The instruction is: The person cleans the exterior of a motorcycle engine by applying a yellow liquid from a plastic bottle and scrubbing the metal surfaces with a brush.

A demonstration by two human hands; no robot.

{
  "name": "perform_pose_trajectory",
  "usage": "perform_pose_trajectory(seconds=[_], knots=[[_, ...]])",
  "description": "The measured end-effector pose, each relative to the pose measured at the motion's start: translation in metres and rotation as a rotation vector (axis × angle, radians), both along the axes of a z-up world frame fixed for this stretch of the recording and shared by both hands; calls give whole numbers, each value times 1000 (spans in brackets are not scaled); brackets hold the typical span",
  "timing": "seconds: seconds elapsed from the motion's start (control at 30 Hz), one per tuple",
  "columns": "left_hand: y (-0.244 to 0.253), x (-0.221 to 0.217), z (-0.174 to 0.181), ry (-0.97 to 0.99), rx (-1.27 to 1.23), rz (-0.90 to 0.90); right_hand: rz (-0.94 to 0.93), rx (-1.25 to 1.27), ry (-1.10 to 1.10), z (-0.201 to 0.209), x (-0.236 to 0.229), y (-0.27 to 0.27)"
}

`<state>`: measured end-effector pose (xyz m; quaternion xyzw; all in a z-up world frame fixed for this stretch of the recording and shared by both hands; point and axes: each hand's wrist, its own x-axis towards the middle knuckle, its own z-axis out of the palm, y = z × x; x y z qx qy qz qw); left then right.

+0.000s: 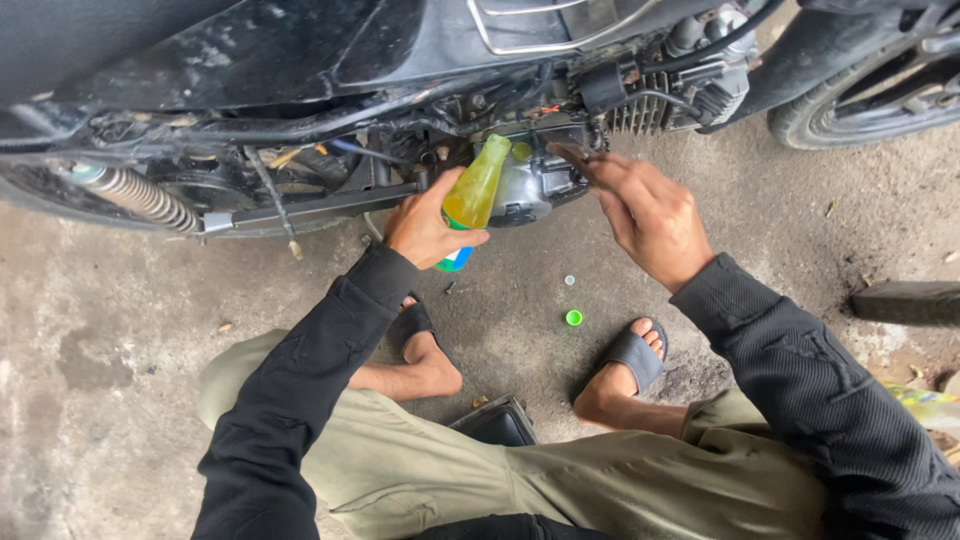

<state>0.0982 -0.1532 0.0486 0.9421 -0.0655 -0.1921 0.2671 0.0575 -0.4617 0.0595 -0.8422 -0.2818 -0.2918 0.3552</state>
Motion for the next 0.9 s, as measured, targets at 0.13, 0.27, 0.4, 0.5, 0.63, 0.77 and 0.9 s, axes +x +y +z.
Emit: perform_pose_trajectory(seconds=[0.13, 0.27, 0.4, 0.5, 0.63, 0.77, 0.9], knots=[[5, -3, -18, 17, -396, 41, 86, -217, -175, -5, -7, -2], [7, -12, -20, 20, -753, -24, 211, -403, -349, -3, -8, 11], [8, -15, -36, -62, -927, -35, 240, -542, -510, -3, -3, 20], [8, -15, -30, -45, -944, -23, 200, -563, -437, -10, -3, 5], [12, -22, -2, -57, -848, -1, 180, -508, -336, -21, -4, -20], [21, -32, 14, -60, -668, 27, 138, -437, -277, -23, -9, -25], [25, -51, 8, -135, -714, 97, 187, -411, -315, -20, -4, -15]])
